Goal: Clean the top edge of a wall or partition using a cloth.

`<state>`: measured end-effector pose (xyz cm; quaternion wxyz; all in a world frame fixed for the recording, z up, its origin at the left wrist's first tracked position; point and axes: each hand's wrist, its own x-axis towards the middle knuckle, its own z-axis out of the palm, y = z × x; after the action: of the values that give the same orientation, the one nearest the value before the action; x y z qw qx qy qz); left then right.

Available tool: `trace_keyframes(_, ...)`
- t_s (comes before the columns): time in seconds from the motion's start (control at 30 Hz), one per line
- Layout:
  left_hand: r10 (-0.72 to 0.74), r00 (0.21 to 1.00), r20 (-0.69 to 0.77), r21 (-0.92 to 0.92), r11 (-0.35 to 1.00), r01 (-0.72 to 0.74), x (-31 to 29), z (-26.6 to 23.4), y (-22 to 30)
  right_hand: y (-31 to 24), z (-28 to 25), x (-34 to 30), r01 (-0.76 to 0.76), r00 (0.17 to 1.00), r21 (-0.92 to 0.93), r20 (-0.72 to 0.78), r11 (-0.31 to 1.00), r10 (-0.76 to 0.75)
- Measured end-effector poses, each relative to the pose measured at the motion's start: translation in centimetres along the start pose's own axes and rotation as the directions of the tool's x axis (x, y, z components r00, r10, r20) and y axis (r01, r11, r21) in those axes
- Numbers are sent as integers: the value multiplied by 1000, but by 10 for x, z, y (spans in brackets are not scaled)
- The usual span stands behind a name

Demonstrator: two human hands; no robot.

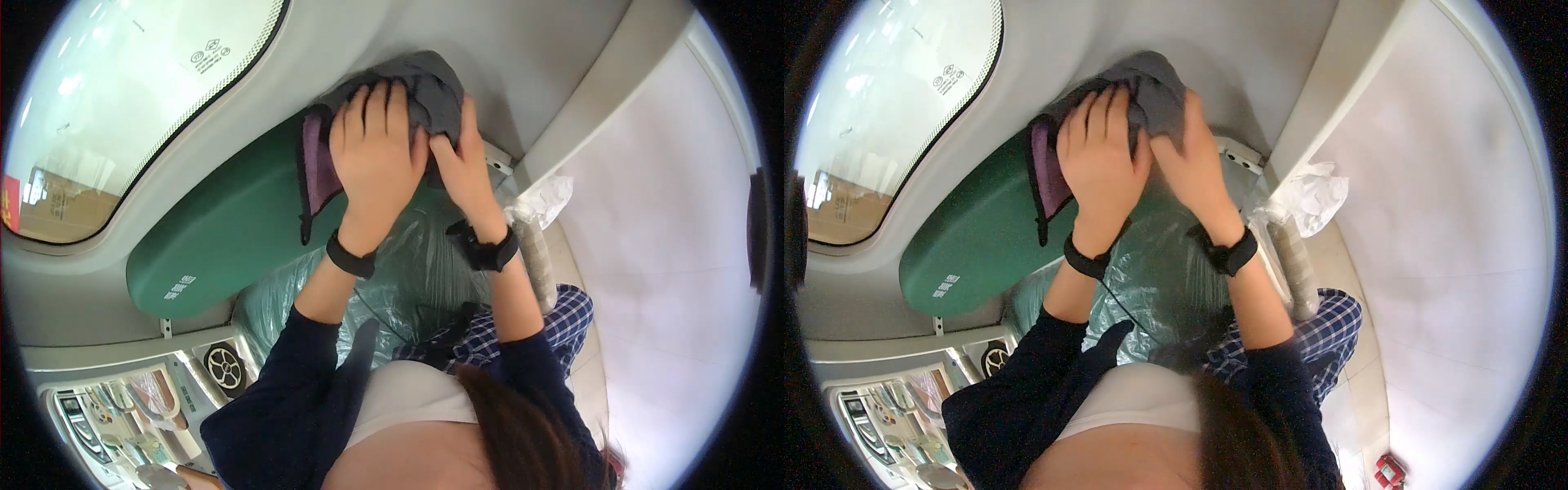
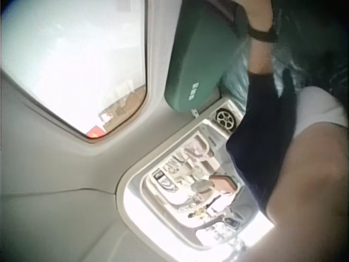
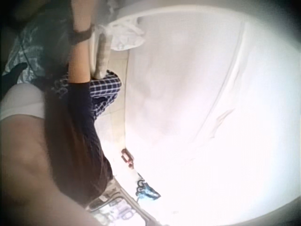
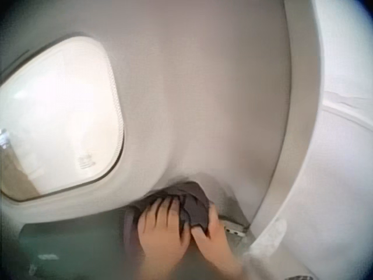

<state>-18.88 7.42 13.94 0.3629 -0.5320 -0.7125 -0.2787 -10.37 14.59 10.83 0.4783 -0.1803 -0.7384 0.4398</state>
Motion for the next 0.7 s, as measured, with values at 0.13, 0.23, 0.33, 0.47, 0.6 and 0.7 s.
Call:
trace_keyframes(0.13, 91, 988, 126, -16, 996, -90, -7, 6, 21, 31, -2, -35, -181, 960, 196, -176, 964, 216)
trace_keyframes(0.23, 170, 927, 335, -31, 985, -170, -27, 22, 35, 38, -11, -44, -257, 941, 248, -154, 934, 300)
trace_keyframes(0.33, 200, 949, 243, -182, 971, -158, -25, 32, 21, 21, -13, -34, -262, 947, 211, -130, 942, 292)
trace_keyframes(0.47, 31, 996, -89, -92, 995, -39, 21, -11, -3, -37, -3, 4, 62, 997, 73, 30, 995, -65)
trace_keyframes(0.6, -60, 998, -5, -98, 993, 59, 3, -13, -18, -35, 15, 6, -25, 994, -4, 106, 1000, 25)
trace_keyframes(0.7, 29, 1000, -5, 10, 1000, -29, -12, -13, -19, -20, 18, -16, 261, 964, -214, 13, 941, -265)
